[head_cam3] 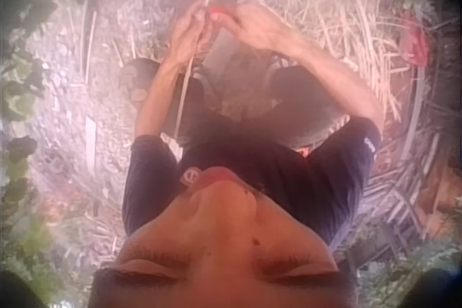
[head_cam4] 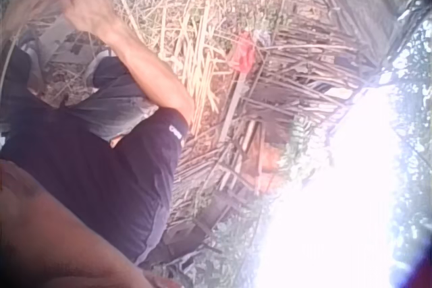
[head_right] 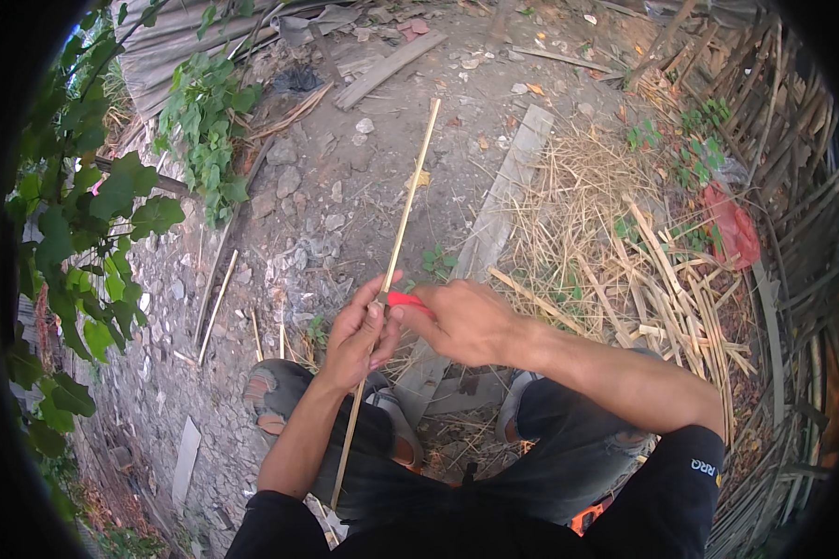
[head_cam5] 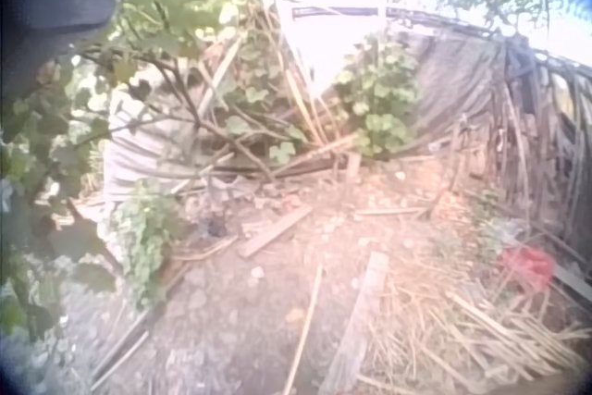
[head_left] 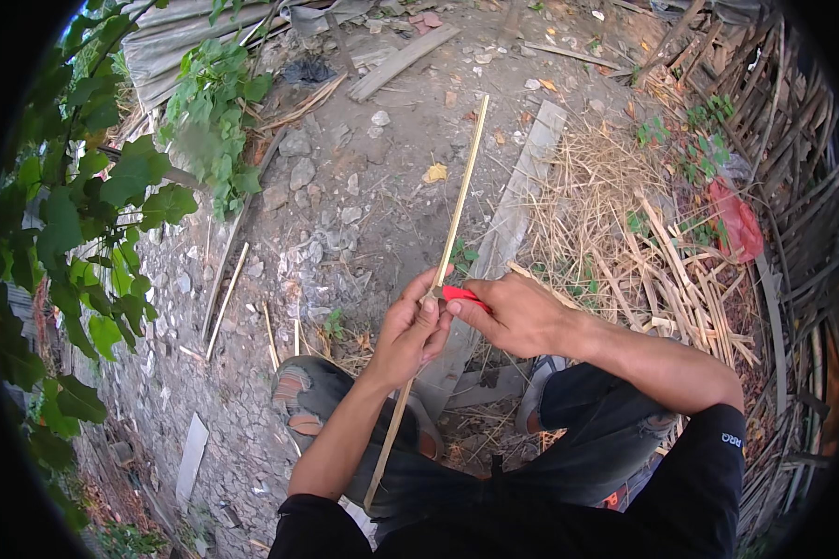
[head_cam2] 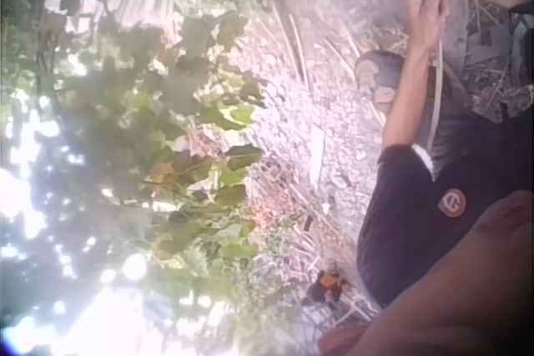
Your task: The person sits on the ground and uses a red utility knife to shave and smooth a long, thin bamboo strip. They hold the strip with their left hand and repeatedly scrape the blade along its length to remove the outer layer and refine its shape.
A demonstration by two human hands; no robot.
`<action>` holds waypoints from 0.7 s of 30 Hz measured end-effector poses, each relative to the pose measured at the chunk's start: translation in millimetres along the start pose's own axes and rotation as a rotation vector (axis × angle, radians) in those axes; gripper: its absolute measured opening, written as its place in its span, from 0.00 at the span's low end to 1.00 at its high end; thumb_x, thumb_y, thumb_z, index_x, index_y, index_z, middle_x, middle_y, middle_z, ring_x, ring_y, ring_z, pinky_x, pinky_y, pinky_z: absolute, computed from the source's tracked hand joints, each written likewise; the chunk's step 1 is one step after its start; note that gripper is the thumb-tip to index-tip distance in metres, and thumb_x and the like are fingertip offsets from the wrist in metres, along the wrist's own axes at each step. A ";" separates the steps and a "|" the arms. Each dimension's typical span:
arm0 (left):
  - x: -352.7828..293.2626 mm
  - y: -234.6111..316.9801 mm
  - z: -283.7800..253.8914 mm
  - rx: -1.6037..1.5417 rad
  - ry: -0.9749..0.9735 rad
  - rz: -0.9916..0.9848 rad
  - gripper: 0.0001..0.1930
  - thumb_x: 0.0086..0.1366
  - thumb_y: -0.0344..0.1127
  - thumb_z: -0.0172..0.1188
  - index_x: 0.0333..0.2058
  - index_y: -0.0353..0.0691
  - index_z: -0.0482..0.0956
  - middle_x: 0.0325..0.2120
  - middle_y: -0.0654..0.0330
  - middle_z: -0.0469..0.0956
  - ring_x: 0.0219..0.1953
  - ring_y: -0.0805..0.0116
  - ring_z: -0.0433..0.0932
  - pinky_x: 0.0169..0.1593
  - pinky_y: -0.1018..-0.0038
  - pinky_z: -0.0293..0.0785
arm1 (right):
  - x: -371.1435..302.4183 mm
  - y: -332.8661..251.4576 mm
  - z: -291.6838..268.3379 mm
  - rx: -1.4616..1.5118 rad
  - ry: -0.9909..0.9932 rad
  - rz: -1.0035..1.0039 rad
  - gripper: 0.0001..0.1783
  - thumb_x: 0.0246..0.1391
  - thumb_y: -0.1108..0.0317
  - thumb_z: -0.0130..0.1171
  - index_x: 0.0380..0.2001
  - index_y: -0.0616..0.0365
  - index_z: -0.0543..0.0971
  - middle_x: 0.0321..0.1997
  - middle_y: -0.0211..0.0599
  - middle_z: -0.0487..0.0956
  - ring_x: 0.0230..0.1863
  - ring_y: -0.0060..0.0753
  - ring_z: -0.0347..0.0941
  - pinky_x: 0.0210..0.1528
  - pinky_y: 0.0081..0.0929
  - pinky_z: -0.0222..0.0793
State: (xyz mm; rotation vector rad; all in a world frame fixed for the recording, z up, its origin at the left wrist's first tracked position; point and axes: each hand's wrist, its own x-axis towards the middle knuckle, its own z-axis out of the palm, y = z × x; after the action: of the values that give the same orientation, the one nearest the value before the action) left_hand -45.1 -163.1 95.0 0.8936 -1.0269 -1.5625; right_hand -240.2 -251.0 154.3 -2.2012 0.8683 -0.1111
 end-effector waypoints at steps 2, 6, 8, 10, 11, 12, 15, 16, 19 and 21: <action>0.3 0.7 0.3 0.000 0.000 0.010 0.30 0.79 0.48 0.46 0.71 0.38 0.54 0.29 0.65 0.68 0.16 0.83 0.59 0.19 0.84 0.56 | -0.9 -0.1 -1.0 0.025 0.001 0.008 0.28 0.69 0.45 0.46 0.39 0.64 0.79 0.23 0.58 0.79 0.32 0.66 0.79 0.38 0.55 0.73; -0.1 1.1 0.7 0.007 0.006 0.021 0.29 0.79 0.47 0.45 0.71 0.38 0.55 0.29 0.65 0.66 0.16 0.83 0.59 0.19 0.84 0.55 | -0.3 -1.4 -3.3 -0.012 -0.019 0.015 0.29 0.69 0.45 0.46 0.40 0.63 0.79 0.23 0.57 0.79 0.32 0.64 0.79 0.38 0.54 0.73; -0.4 0.3 0.4 0.010 0.007 0.022 0.29 0.79 0.46 0.46 0.71 0.38 0.55 0.28 0.65 0.66 0.16 0.83 0.59 0.19 0.84 0.55 | -0.3 -1.3 -3.7 -0.020 -0.024 0.022 0.28 0.69 0.45 0.46 0.40 0.63 0.79 0.24 0.57 0.80 0.32 0.64 0.80 0.38 0.54 0.73; -0.3 0.5 0.8 0.014 0.006 0.015 0.29 0.79 0.46 0.46 0.71 0.38 0.55 0.28 0.65 0.65 0.16 0.83 0.59 0.19 0.84 0.55 | -0.4 -1.2 -2.6 -0.031 -0.012 0.014 0.28 0.69 0.45 0.46 0.40 0.63 0.79 0.24 0.57 0.80 0.33 0.64 0.80 0.38 0.54 0.73; -1.0 1.9 1.3 0.019 0.007 0.008 0.29 0.79 0.47 0.46 0.71 0.39 0.56 0.28 0.66 0.65 0.16 0.83 0.58 0.19 0.84 0.55 | -0.5 -1.2 -2.0 -0.036 -0.006 0.009 0.28 0.69 0.45 0.46 0.40 0.63 0.79 0.24 0.57 0.80 0.33 0.64 0.80 0.38 0.54 0.73; -1.3 2.6 1.6 0.024 0.008 0.001 0.29 0.79 0.47 0.46 0.71 0.39 0.56 0.28 0.66 0.65 0.16 0.83 0.58 0.19 0.84 0.55 | -0.8 -1.4 -1.9 -0.031 -0.012 0.010 0.28 0.69 0.45 0.46 0.39 0.63 0.79 0.24 0.57 0.80 0.33 0.64 0.80 0.39 0.54 0.73; -2.9 0.1 0.3 -0.024 0.003 -0.012 0.29 0.78 0.47 0.48 0.70 0.38 0.57 0.28 0.68 0.67 0.16 0.84 0.60 0.19 0.84 0.55 | -1.0 -2.1 -1.4 -0.013 -0.019 0.000 0.28 0.69 0.46 0.46 0.39 0.63 0.79 0.24 0.58 0.80 0.33 0.64 0.80 0.39 0.55 0.73; -3.0 0.5 0.3 -0.027 0.005 -0.014 0.29 0.78 0.47 0.48 0.70 0.38 0.57 0.27 0.68 0.66 0.16 0.84 0.59 0.19 0.84 0.55 | -0.9 -2.1 -1.2 -0.007 -0.014 -0.011 0.28 0.69 0.46 0.46 0.38 0.63 0.80 0.24 0.58 0.80 0.33 0.64 0.80 0.39 0.55 0.73; -3.7 -1.4 -0.1 -0.059 0.011 -0.024 0.28 0.78 0.46 0.48 0.70 0.39 0.57 0.25 0.70 0.64 0.16 0.84 0.58 0.19 0.83 0.53 | 0.2 -2.6 -1.1 -0.054 -0.018 -0.003 0.29 0.69 0.46 0.46 0.37 0.64 0.80 0.25 0.58 0.80 0.33 0.65 0.79 0.39 0.55 0.73; -4.5 -5.4 -1.5 -0.107 0.006 -0.033 0.27 0.79 0.44 0.48 0.70 0.39 0.58 0.23 0.71 0.62 0.16 0.84 0.56 0.20 0.83 0.52 | 1.3 -1.4 -1.7 -0.125 -0.005 -0.006 0.30 0.69 0.45 0.46 0.37 0.65 0.80 0.25 0.59 0.80 0.33 0.66 0.79 0.40 0.56 0.74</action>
State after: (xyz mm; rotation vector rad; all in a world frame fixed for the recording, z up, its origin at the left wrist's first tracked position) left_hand -44.6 -158.4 89.7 0.8450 -0.9190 -1.6260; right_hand -239.0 -252.2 156.2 -2.3189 0.8870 -0.0551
